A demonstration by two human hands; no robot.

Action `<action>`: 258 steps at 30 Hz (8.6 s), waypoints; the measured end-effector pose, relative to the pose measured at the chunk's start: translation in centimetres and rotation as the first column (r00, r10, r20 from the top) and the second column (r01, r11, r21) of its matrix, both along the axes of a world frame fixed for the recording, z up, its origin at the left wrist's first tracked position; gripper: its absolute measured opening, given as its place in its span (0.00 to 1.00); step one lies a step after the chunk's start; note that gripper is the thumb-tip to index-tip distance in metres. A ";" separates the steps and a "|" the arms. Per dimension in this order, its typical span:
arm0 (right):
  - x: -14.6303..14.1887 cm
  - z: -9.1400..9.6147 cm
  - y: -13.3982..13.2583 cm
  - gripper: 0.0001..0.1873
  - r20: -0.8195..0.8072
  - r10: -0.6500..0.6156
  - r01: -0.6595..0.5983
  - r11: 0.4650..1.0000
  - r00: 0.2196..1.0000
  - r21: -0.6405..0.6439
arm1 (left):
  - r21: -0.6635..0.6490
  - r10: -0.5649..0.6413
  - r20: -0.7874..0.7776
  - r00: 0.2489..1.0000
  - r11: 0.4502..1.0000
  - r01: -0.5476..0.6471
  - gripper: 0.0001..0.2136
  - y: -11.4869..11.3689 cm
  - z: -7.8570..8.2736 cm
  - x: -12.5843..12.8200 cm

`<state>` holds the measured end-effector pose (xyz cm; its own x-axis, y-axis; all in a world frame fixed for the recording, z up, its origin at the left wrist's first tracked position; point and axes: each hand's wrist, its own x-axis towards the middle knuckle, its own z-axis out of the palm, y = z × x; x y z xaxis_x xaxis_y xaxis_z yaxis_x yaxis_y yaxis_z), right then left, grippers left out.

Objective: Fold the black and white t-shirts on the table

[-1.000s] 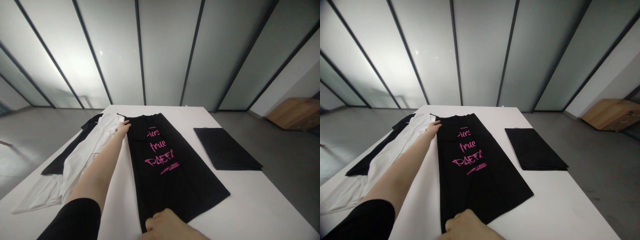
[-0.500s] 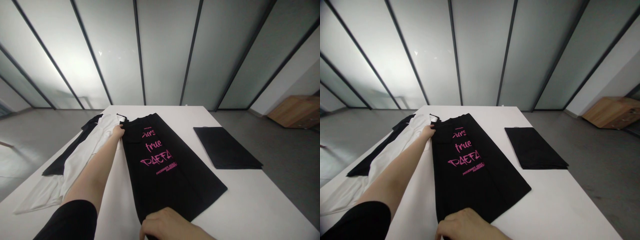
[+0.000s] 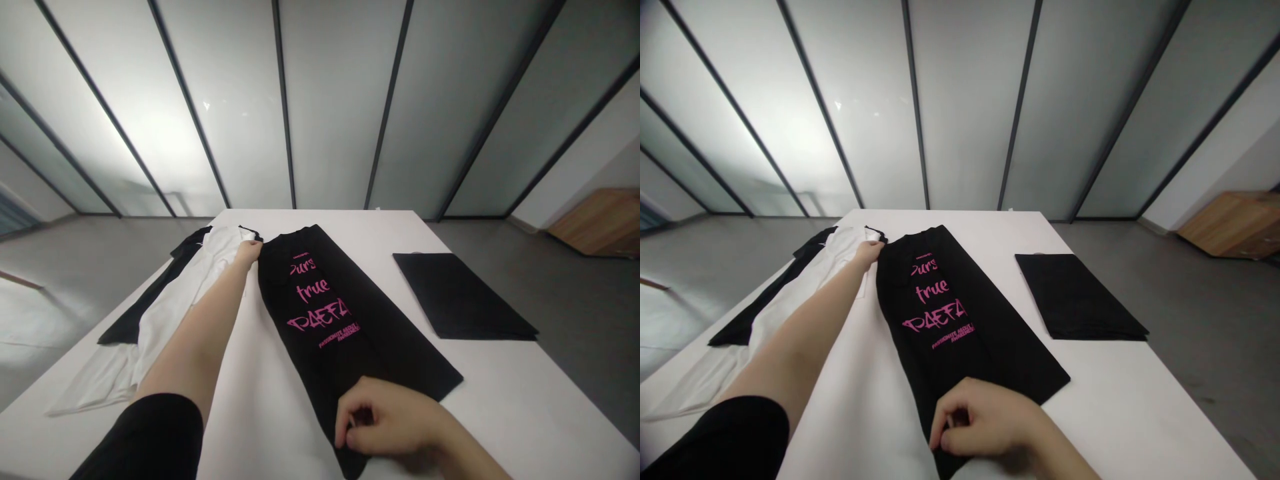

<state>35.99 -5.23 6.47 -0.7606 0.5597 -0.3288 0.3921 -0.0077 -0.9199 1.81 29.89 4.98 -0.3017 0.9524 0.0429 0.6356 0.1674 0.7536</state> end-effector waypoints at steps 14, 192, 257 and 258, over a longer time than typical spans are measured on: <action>6.0 -0.7 2.5 0.17 0.309 -0.274 0.303 0.952 0.911 -0.051 | -0.093 -0.460 -0.468 0.755 0.875 0.476 0.22 -4.2 -2.6 9.9; -1.9 -5.4 2.9 0.17 0.168 -0.500 0.096 0.460 0.850 0.882 | -0.088 -0.695 -0.556 0.456 0.595 0.799 0.08 -28.8 -0.9 7.9; -1.2 -0.9 0.2 0.20 0.171 -0.060 -0.047 0.825 0.984 0.563 | -0.437 -0.898 0.338 0.280 0.113 0.892 0.12 -28.9 1.8 3.7; -1.3 -0.7 0.0 0.19 0.160 -0.021 -0.059 0.877 0.987 0.477 | -0.410 -0.878 0.393 0.274 0.099 0.907 0.13 -29.1 1.9 3.9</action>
<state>34.70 -5.27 5.77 -0.7339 0.6649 -0.1389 0.5260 0.4269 -0.7356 5.68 0.84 6.91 0.7946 0.3793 -0.4740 0.5679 -0.1886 0.8012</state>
